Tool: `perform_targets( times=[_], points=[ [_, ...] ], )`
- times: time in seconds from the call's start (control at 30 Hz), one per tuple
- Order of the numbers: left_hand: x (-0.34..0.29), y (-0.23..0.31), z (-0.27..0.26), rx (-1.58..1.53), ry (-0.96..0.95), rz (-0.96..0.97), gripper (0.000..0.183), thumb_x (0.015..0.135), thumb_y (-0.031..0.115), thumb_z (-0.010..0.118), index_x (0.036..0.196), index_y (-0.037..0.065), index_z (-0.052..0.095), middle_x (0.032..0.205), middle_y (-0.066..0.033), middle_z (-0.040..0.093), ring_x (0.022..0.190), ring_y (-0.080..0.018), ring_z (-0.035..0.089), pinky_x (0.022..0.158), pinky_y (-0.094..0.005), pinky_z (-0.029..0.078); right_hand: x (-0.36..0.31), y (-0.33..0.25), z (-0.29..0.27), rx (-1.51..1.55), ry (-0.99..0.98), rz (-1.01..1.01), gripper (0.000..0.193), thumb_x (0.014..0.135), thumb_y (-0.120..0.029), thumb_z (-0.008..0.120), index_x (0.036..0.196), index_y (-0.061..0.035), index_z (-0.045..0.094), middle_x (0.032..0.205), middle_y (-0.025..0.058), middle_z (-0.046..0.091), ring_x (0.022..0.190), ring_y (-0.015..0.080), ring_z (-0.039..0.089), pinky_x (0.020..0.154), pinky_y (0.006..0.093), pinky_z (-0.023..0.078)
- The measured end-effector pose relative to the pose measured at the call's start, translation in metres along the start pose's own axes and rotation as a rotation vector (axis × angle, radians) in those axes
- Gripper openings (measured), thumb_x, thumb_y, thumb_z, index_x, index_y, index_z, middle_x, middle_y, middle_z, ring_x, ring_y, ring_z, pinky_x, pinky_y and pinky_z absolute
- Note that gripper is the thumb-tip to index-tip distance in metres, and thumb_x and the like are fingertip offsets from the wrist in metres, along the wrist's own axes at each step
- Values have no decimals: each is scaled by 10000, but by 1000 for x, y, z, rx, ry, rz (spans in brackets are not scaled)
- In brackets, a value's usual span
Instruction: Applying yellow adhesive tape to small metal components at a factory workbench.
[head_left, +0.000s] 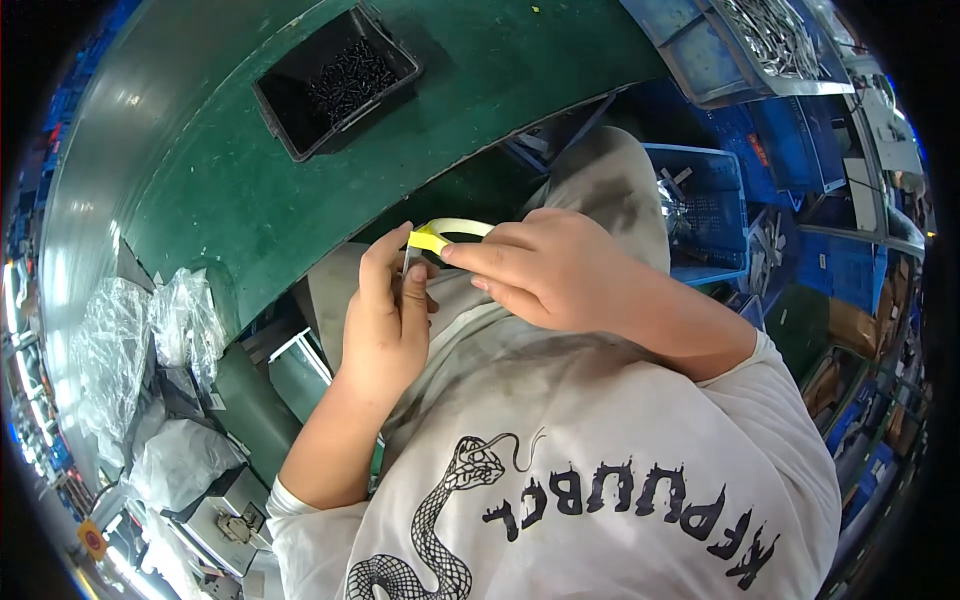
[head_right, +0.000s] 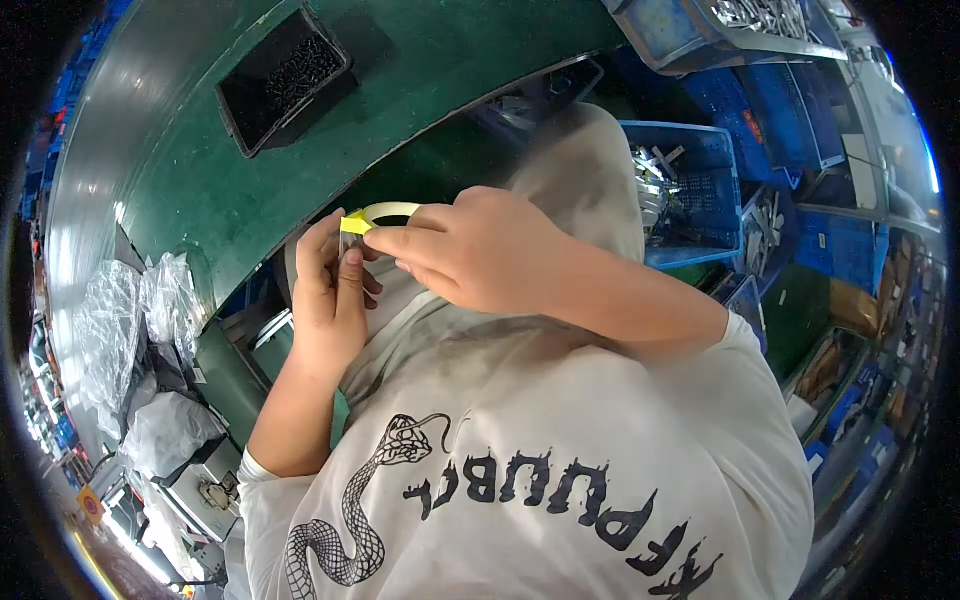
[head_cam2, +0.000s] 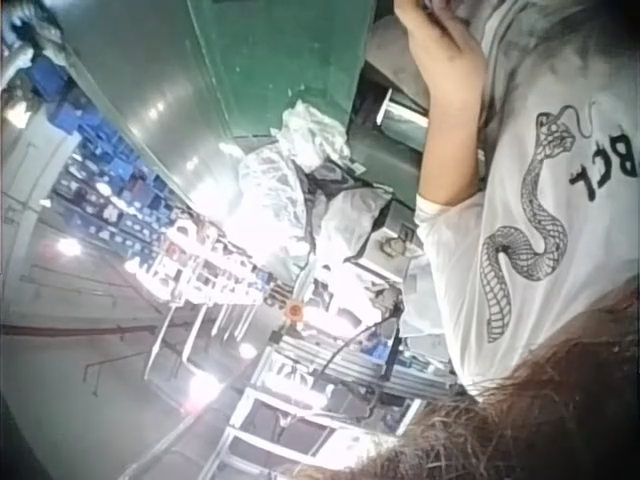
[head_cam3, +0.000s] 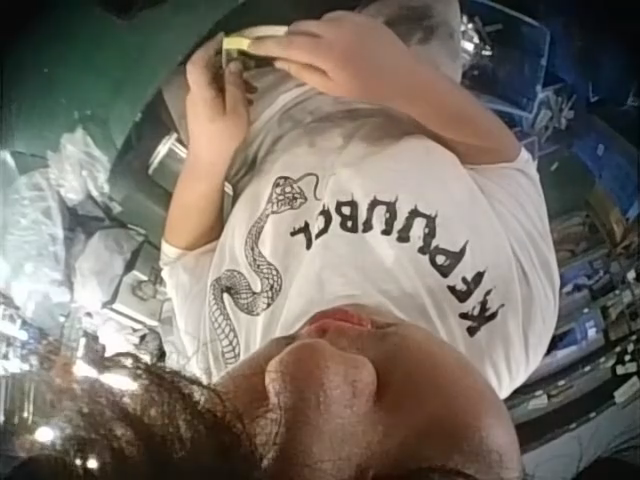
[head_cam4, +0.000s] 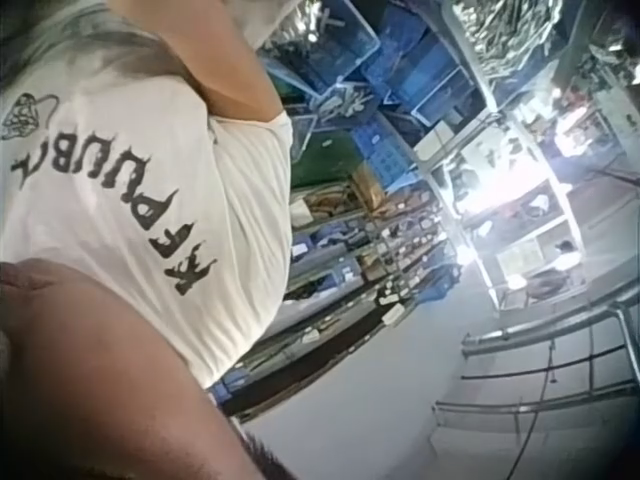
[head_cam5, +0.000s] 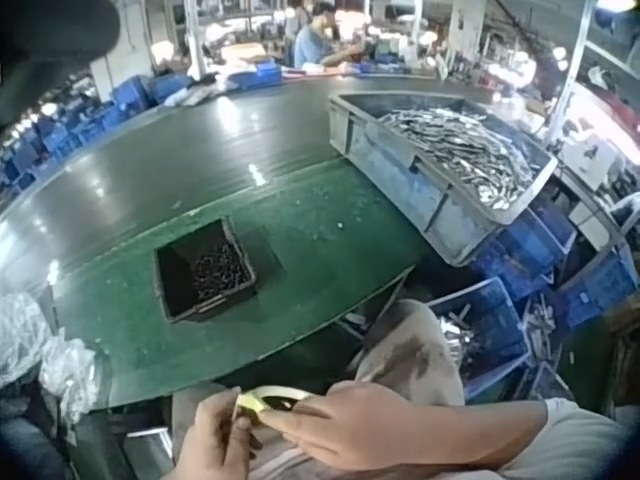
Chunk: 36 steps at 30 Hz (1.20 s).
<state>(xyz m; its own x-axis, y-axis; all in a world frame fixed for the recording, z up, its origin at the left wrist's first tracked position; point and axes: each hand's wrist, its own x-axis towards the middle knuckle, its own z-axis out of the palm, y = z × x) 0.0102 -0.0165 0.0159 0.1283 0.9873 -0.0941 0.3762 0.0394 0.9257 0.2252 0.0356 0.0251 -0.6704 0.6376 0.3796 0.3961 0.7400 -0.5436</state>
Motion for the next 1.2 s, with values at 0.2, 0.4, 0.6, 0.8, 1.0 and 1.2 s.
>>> perform_targets(
  times=[0.2,0.4,0.6,0.8,1.0,1.2],
  points=[
    [1,4,-1,-131,4,-5,373,1031,37,453,1399,54,398,946,-83,628,656,-100,577,562,-234,489,-2,-1,-5,-228,-28,-77,417,811,-186,745,1219,-147,668,687,-50,555,538,136,500,572,289,371],
    [2,3,-4,-367,-40,-142,356,1053,104,432,1404,54,394,965,-99,624,625,-112,581,524,-223,486,-3,1,-10,-299,-116,16,427,819,-218,734,1239,-190,665,654,-51,521,519,141,468,565,299,347],
    [3,1,-5,-433,-80,-142,358,1046,71,438,1401,51,398,928,-104,644,626,-103,585,549,-218,487,-3,1,-13,-292,-145,22,440,808,-196,703,1246,-186,662,659,-50,513,513,145,454,565,303,345],
    [4,0,-6,-483,-89,-99,341,1052,85,431,1388,43,396,864,-118,649,600,-117,587,549,-231,483,0,0,-12,-282,-170,41,460,793,-184,692,1252,-186,659,668,-46,520,526,152,474,569,311,359],
    [4,13,-6,-509,-78,-282,637,844,-73,684,1368,64,350,870,-106,660,580,-117,625,459,-221,482,-1,2,-8,-262,-145,15,462,789,-181,696,1250,-185,660,692,-39,546,534,159,495,573,315,373],
    [5,13,-2,-291,-2,-268,612,851,-75,666,1355,83,356,926,-98,669,635,-113,651,494,-223,502,0,0,-9,-303,-192,31,449,800,-188,700,1246,-182,659,681,-38,526,528,157,485,573,315,367]
  ],
)
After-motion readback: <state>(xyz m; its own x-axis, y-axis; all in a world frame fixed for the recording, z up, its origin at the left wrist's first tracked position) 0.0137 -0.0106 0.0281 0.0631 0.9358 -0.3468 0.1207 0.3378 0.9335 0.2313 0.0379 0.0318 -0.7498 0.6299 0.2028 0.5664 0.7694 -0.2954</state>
